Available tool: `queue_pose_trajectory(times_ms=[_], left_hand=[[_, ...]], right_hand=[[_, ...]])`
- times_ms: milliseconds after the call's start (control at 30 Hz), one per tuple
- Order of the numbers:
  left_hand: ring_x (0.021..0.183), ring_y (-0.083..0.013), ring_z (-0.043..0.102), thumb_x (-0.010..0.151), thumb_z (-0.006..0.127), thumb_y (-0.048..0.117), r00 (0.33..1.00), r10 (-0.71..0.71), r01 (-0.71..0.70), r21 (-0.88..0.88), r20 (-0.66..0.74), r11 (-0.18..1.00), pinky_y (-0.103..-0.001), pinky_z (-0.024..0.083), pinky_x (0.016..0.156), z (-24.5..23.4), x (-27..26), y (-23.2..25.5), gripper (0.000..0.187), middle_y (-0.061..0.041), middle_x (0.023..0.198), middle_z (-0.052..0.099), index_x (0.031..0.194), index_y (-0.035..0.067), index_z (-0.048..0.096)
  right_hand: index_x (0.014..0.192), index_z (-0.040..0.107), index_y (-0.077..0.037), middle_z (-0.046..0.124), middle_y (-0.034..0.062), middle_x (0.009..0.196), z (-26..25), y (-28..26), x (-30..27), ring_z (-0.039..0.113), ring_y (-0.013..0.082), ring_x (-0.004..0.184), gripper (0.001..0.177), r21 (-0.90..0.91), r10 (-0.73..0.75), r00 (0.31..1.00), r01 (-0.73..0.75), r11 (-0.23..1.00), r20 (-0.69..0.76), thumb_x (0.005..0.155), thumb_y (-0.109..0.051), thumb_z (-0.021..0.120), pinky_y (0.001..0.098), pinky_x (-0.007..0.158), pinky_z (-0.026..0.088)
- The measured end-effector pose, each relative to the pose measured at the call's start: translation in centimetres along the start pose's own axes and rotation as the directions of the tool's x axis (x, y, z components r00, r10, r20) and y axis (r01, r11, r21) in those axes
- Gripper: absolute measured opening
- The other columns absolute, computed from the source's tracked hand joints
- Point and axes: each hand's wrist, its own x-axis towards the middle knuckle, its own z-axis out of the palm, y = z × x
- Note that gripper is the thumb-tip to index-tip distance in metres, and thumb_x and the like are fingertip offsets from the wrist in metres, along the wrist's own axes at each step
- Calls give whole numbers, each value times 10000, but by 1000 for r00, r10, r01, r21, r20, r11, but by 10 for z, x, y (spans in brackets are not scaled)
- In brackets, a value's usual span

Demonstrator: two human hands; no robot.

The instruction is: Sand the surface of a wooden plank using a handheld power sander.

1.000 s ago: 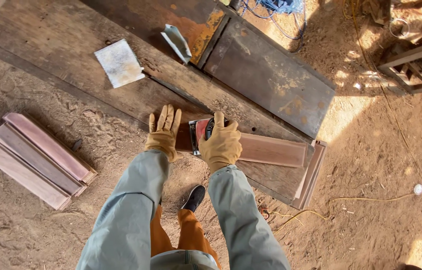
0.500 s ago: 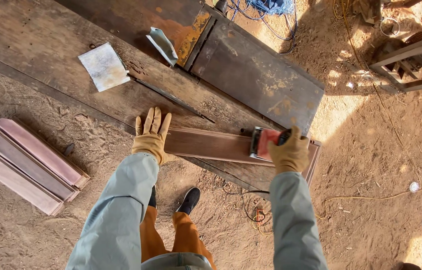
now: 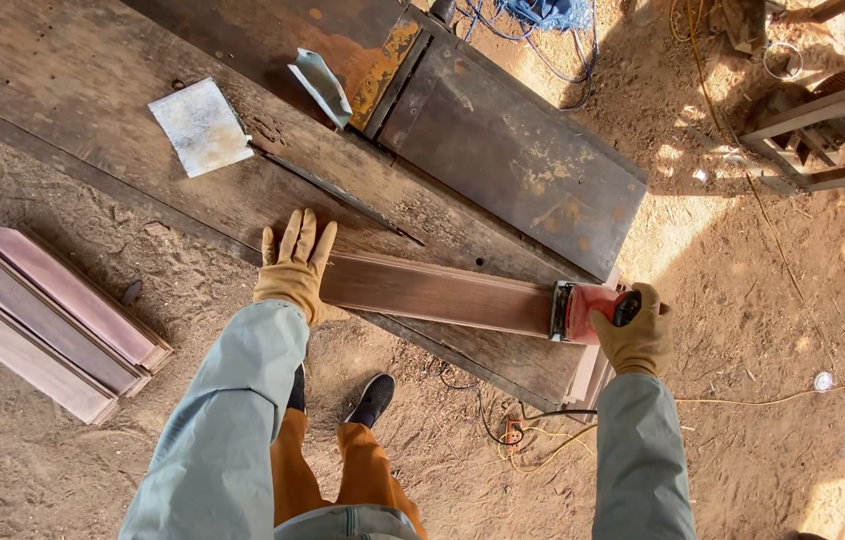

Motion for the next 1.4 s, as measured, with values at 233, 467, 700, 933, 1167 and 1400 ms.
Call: queue_pose_trajectory(times_ms=[233,467,700,933,1167,1400], left_hand=[[1574,-308,-81,568,763,866,1000,3,-3,15,20,1000,-559,-51,1245,-13,-6,2,1531,-136,1713,-68,1627,190,-113],[1570,-318,-97,575,738,893,998,-15,14,1,63,1000,-573,-55,1237,-19,-9,3,1535,-142,1707,-87,1621,185,-134],[1571,-323,-94,640,751,832,999,18,-19,38,27,999,-562,-62,1239,-5,-3,-2,1505,-158,1714,-86,1621,103,-128],[1578,-344,-83,737,752,705,998,42,-36,139,-38,990,-576,-51,1224,14,6,-9,1426,-171,1720,-80,1605,10,-140],[1576,-333,-86,742,765,667,996,60,-51,116,-74,992,-575,-56,1232,33,20,-14,1413,-168,1719,-83,1594,25,-162],[1591,-292,-28,768,764,545,997,77,-77,-7,-30,997,-489,-28,1264,27,16,-18,1340,-140,1728,-32,1607,39,-151]], right_hand=[[1356,453,-398,534,121,1139,12,8,-7,642,307,894,790,21,-29,997,31,999,-77,712,-506,896,469,639,581],[1394,397,-401,525,129,1172,-7,-50,-30,649,323,913,805,10,8,1000,-9,1000,23,752,-524,866,478,666,599],[1376,384,-414,537,156,1182,-26,-142,-69,669,315,873,744,-50,56,988,-49,998,142,795,-542,830,451,612,629],[1386,402,-423,563,105,1142,-27,-227,-113,699,288,877,725,64,-82,987,74,995,137,796,-498,817,438,652,627],[1371,412,-372,532,107,1196,-55,-316,-152,686,303,917,680,4,-64,976,64,998,209,826,-474,805,465,681,637],[1438,343,-325,461,156,1287,-66,-370,-178,653,322,984,667,-40,-86,938,105,994,337,906,-474,716,434,671,647]])
